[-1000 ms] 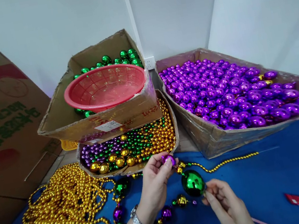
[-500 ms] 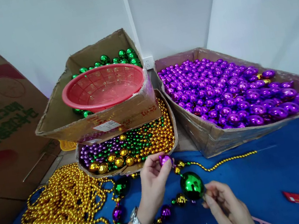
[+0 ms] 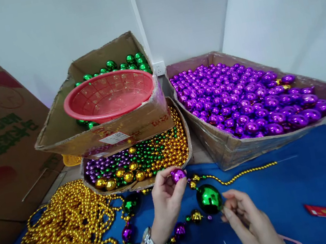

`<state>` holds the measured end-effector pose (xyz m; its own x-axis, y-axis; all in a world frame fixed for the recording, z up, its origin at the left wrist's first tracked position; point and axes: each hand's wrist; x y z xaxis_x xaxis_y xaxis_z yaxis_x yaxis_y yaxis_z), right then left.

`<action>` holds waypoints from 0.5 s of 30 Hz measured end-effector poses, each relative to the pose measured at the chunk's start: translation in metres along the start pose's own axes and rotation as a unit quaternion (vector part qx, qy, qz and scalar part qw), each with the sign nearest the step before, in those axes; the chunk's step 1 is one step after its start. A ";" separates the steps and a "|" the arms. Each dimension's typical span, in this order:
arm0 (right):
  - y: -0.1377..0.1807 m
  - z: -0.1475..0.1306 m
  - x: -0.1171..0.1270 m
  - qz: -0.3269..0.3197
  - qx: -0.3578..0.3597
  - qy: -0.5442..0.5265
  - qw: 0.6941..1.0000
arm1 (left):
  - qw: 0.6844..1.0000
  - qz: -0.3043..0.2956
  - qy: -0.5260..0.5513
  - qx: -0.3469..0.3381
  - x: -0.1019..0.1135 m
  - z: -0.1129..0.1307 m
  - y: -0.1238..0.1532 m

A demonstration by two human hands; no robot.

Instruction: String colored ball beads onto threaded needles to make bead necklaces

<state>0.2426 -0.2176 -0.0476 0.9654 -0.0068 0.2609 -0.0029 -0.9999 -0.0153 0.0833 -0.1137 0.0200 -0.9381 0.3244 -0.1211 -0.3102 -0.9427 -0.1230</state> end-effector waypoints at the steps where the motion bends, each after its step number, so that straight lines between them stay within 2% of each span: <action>1: 0.001 -0.002 -0.004 0.002 -0.002 -0.011 1.000 | 1.000 0.004 0.030 0.003 -0.002 0.000 0.000; 5: 0.001 0.002 -0.007 0.025 0.023 0.033 0.999 | 0.984 -0.033 0.160 0.069 -0.004 0.003 -0.002; 7: -0.001 0.005 0.002 0.029 0.044 0.087 0.995 | 0.989 -0.050 0.125 0.067 -0.002 0.003 -0.003; 9: -0.001 0.006 0.011 0.024 0.054 0.110 0.992 | 0.998 -0.043 0.042 0.033 0.001 0.002 -0.003; 11: 0.000 0.003 0.013 0.016 0.047 0.089 0.995 | 1.000 -0.023 0.000 0.010 0.003 0.000 -0.002; 12: 0.000 0.002 0.012 0.012 0.038 0.067 0.997 | 1.000 -0.016 0.016 0.013 0.003 -0.001 -0.002; 15: 0.001 -0.001 0.001 0.006 0.010 0.012 1.000 | 0.988 -0.019 0.137 0.060 0.000 -0.001 -0.003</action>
<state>0.2428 -0.2191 -0.0463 0.9589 -0.0201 0.2831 -0.0096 -0.9992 -0.0385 0.0843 -0.1107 0.0197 -0.8531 0.3536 -0.3836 -0.3765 -0.9263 -0.0164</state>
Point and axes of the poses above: each hand's wrist, its own y-axis away from the middle knuckle, its own x-axis out of the back of the hand, z = x × y, and after that the axes turned 14 degrees about -z, right-handed
